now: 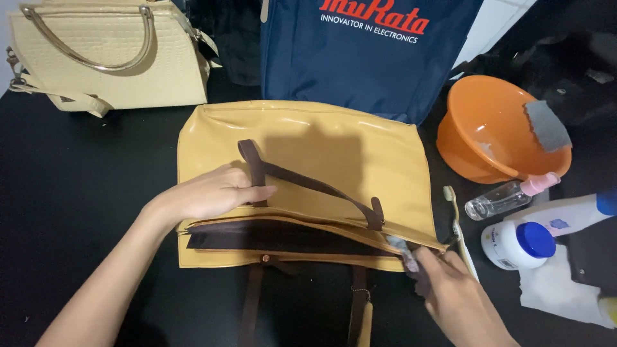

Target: Polishing and cleaning the exterior and interior of a yellow leather handbag using a cloth and cleaning solution.

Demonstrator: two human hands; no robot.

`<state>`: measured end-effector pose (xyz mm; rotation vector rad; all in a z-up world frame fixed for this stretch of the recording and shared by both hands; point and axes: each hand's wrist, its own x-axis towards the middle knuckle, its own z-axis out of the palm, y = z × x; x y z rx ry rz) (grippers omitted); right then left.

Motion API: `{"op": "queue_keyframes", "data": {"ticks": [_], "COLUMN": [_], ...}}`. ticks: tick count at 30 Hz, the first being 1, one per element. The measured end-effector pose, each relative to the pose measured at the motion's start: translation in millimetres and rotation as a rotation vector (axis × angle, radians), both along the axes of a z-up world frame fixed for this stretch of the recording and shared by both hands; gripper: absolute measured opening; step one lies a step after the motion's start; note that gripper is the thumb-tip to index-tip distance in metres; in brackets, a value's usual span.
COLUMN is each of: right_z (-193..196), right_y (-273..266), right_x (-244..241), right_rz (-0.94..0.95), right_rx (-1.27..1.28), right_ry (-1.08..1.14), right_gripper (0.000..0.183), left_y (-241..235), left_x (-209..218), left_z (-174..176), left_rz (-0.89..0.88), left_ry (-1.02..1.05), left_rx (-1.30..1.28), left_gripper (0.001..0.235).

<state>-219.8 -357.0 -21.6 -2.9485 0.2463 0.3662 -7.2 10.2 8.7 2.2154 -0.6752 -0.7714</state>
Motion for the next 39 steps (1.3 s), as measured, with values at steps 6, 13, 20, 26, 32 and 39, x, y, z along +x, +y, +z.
{"op": "queue_keyframes", "data": {"ticks": [6,13,20,26,32,39], "right_z": [-11,-1,5,-11,-10,-28], "right_y": [27,112,126,153,183,255], "right_x": [1,53,69,90,109,109], "right_rz": [0.080,0.604,0.537,0.524,0.760,1.043], "right_rx": [0.085,0.061,0.258,0.346,0.486,0.674], "right_ry": [-0.195,-0.672,-0.601,-0.318,-0.432,-0.371], "right_gripper": [0.076,0.030,0.051,0.048,0.048,0.032], "left_y": [-4,-6,-13,-15,-9,-4], "left_x": [-1,-2,-1,-3,6,-1], "left_z": [-2,7,11,17,5,12], "left_rz": [0.005,0.026,0.093,0.095,0.080,-0.042], "left_ry": [-0.041,-0.014,-0.002,0.046,0.059,0.010], "left_rx": [0.025,0.018,-0.020,-0.037,-0.035,-0.015], "left_gripper": [0.055,0.049,0.037,0.047,0.041,0.048]}}
